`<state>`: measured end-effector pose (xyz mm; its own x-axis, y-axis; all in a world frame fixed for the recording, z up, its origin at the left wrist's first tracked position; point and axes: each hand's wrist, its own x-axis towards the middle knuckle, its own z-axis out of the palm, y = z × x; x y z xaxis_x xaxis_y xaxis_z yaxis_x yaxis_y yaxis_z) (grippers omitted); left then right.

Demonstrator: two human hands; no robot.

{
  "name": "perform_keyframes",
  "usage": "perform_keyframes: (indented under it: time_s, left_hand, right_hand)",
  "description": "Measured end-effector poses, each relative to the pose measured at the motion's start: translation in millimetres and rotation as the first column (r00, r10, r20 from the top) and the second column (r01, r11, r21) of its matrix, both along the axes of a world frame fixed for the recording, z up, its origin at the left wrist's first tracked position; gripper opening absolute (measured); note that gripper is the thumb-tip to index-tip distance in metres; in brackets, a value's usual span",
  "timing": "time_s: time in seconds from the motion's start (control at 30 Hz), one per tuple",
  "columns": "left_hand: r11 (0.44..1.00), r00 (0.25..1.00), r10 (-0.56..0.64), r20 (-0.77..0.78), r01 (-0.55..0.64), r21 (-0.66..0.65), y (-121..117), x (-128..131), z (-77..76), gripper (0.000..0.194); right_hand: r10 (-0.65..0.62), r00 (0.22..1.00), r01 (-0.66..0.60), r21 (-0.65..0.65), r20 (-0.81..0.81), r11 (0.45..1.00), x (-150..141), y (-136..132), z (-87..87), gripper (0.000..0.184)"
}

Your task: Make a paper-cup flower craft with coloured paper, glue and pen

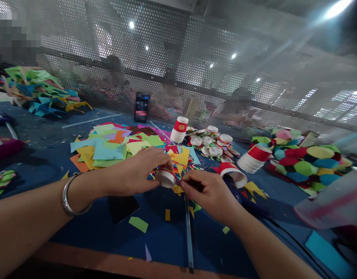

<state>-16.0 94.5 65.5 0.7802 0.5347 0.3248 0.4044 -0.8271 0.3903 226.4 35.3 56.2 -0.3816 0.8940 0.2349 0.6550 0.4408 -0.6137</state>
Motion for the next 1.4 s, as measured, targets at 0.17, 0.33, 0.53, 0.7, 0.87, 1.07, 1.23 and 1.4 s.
perform_keyframes:
  time_s: [0.17, 0.33, 0.53, 0.7, 0.87, 1.07, 1.23, 1.4]
  left_hand:
    - [0.999, 0.999, -0.023, -0.046, 0.022, -0.027, -3.3, -0.6, 7.6, 0.029]
    - [0.984, 0.961, -0.105, -0.257, 0.064, -0.165, -10.7, -9.2, 16.6, 0.029]
    - [0.95, 0.946, -0.165, -0.278, 0.076, -0.304, -8.7, -16.6, 22.8, 0.05]
    - [0.961, 0.945, -0.161, -0.284, 0.084, -0.265, -3.5, -15.6, 17.1, 0.065]
    - [0.94, 0.94, -0.231, -0.251, 0.148, -0.309, -9.4, -11.5, 13.5, 0.055]
    - [0.932, 0.942, -0.288, -0.171, 0.235, -0.276, -10.3, -11.8, 9.5, 0.063]
    - [0.948, 0.966, -0.219, -0.14, 0.176, -0.266, -9.6, -16.1, 11.2, 0.051]
    - [0.966, 0.999, -0.039, -0.025, 0.031, -0.258, -2.8, -12.3, 11.7, 0.049]
  right_hand:
    - [0.084, 0.986, -0.103, 0.126, 0.145, 0.987, 2.0, -2.5, 4.9, 0.019]
    - [0.142, 0.94, -0.171, 0.068, 0.311, 0.983, 4.2, -5.4, 5.2, 0.015]
    - [0.122, 0.908, -0.148, 0.036, 0.401, 0.988, 5.3, -6.9, 7.4, 0.012]
    - [0.048, 0.942, -0.09, 0.113, 0.332, 0.989, 12.7, -5.8, 12.4, 0.017]
    - [-0.042, 0.944, -0.014, 0.167, 0.326, 0.986, 23.2, -7.4, 17.1, 0.014]
    - [-0.316, 0.883, 0.233, 0.259, 0.347, 0.937, 71.9, -38.8, 15.0, 0.019]
    - [-0.502, 0.786, 0.431, 0.26, 0.362, 0.864, 128.0, -76.1, -8.0, 0.024]
    - [-0.52, 0.754, 0.386, 0.371, 0.401, 0.845, 148.0, -83.2, -28.5, 0.026]
